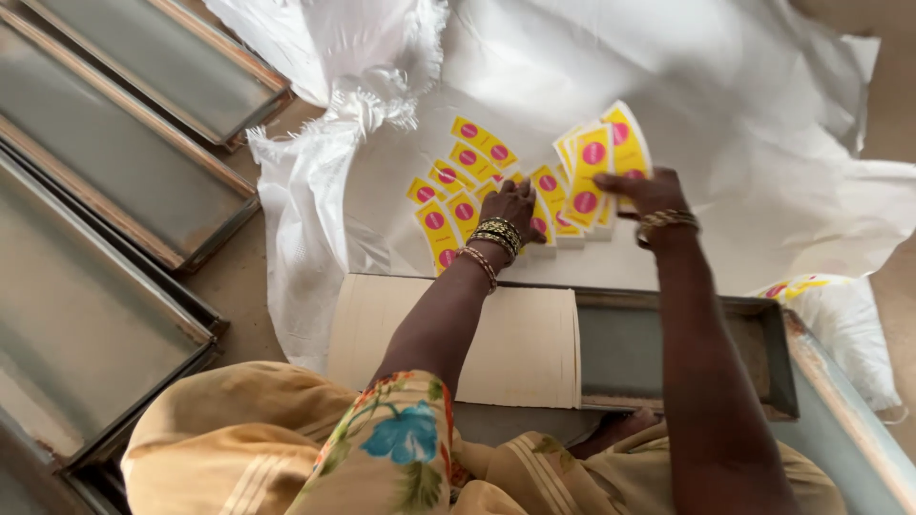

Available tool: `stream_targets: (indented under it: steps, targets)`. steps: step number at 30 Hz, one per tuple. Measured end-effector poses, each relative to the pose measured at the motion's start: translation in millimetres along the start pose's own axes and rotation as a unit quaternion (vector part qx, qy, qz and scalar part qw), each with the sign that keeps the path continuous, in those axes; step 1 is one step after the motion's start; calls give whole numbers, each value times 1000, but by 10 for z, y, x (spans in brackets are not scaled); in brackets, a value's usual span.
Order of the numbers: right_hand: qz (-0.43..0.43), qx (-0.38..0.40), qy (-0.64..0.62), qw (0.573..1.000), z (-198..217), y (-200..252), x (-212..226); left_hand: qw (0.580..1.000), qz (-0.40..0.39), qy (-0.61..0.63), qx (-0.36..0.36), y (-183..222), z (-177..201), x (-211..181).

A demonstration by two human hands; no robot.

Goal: The person picks up flat yellow matchbox labels and wraps them around matchbox inner trays by hand.

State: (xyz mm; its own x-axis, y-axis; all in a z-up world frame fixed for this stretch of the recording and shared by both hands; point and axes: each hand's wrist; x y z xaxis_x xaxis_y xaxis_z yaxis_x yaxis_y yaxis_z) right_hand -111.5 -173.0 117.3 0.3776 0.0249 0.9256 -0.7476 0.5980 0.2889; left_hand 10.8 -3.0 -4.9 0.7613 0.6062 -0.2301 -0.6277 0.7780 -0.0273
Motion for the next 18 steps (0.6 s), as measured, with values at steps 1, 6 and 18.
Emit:
stream_targets:
  steps: [1,6,18]
  targets:
    - [9,-2,2,1000,59,80,28,1000,-1,-1,-9,-180,-208,127]
    - [-46,82,-200,975,106,677,-25,870,97,482,47,-186,7,209]
    - [333,8,263,905,-1576,2795,-671,623,221,714,-231,2741,347,-5]
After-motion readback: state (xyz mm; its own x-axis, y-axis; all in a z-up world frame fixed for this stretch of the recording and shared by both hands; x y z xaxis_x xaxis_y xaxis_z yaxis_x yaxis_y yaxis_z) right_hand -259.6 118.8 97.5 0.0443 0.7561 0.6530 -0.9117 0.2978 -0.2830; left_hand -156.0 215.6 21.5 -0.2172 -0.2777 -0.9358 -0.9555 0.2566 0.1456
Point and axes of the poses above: each hand's wrist, its own y-axis away from the middle knuckle, its own z-axis out of the back of the hand, x = y × z, and after that the axes turned 1 degree about -z, right-handed
